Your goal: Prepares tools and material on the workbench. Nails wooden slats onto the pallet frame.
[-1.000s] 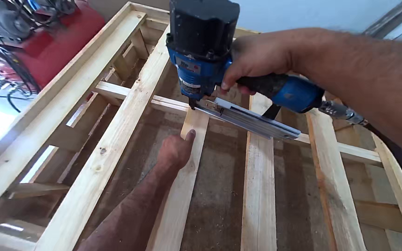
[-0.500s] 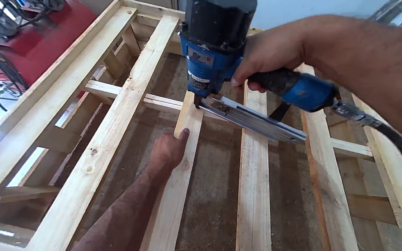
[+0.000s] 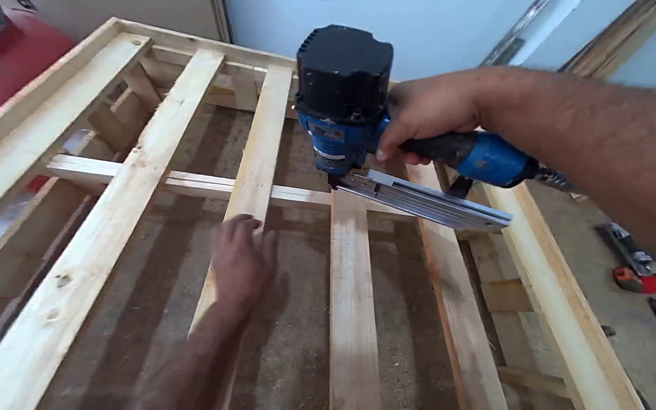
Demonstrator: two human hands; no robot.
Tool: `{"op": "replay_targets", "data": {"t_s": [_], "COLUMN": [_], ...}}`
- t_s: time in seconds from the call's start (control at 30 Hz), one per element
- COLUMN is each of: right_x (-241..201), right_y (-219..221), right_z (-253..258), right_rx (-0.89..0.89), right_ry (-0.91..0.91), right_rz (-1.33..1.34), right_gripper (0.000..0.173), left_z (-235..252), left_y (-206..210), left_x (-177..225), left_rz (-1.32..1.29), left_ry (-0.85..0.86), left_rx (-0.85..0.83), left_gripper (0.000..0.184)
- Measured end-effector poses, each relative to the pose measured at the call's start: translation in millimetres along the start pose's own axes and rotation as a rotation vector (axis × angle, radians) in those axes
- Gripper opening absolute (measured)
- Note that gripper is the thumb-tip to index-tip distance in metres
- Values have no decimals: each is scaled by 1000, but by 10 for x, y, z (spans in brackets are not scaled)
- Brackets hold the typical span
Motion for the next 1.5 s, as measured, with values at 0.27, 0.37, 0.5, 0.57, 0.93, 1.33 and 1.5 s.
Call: {"op": "replay_targets", "data": {"t_s": [0.27, 0.37, 0.5, 0.57, 0.93, 1.33, 1.5], "right_x": [620, 682, 777, 788, 1158, 1599, 2248], "right_y": [-43, -54, -106, -114, -232, -273, -578], "right_z": [102, 173, 204, 222, 251, -82, -445], "right_rx": [-102, -94, -91, -100, -147, -34, -10], "right_ry": [-112, -155, -204, -186, -133, -143, -67], "right_rz": [24, -10, -9, -20, 11, 96, 140], "right_gripper": [24, 22, 22, 20, 18, 28, 22], "left_z": [148, 150, 162, 143, 169, 130, -148], "left_y": [1159, 1124, 1125, 1115, 1127, 1077, 1631], "left_x": [1110, 1133, 1147, 1164, 1191, 1385, 2550], "left_rz": [-365, -212, -102, -59, 14, 240, -296], "left_ry": [-577, -609, -619, -617, -639, -218, -126], "left_rx": [-378, -356, -325, -323, -312, -97, -150], "left_gripper": [69, 74, 78, 80, 82, 52, 45]}}
Point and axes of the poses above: each hand's wrist, its own z-axis towards the middle knuckle, its own y-axis out of the palm, x = y × z, the point moved 4 cm from there along z, towards the middle knuckle, and after that the axes turned 12 degrees about y, right-handed, at the moved point
